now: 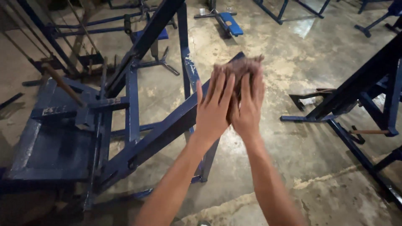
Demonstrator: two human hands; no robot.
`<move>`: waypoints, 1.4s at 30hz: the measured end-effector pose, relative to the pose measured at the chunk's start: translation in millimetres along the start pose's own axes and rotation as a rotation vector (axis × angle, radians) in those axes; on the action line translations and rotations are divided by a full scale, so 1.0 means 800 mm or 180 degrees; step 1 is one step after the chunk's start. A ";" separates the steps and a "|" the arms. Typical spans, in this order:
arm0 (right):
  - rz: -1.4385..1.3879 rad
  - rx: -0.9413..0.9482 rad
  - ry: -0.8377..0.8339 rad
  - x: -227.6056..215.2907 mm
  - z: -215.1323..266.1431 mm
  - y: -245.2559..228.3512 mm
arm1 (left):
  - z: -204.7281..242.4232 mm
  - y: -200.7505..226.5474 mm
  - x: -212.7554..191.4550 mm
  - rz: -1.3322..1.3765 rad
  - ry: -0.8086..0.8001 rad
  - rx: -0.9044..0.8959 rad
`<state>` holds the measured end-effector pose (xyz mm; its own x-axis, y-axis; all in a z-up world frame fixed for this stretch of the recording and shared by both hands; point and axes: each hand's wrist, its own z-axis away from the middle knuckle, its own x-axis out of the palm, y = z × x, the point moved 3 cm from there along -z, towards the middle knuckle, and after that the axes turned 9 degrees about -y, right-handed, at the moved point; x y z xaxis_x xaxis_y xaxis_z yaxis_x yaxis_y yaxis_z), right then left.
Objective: The person uses a piece of sandpaper to sand the surface of a blue metal frame. They move the sandpaper back and forth along the edges and flat surfaces of the frame, focusing on different sections throughout the video.
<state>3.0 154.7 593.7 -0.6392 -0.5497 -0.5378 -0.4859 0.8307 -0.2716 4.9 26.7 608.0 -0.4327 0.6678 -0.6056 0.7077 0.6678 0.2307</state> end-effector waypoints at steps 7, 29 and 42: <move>0.0319 -0.0103 -0.0265 0.027 0.040 -0.016 | 0.044 -0.021 -0.026 0.0221 -0.0039 -0.0144; 0.0142 0.0683 0.0128 0.039 0.010 -0.070 | -0.003 -0.084 -0.050 0.1136 -0.0693 0.0517; 0.0450 0.0975 0.0061 0.112 0.093 -0.108 | 0.073 -0.134 -0.085 0.1188 -0.0637 0.0556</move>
<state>31.8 40.2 509.7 -0.6999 -0.4263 -0.5730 -0.1918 0.8850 -0.4242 -8.8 -109.5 580.0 -0.0259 0.7641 -0.6446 0.8857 0.3165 0.3396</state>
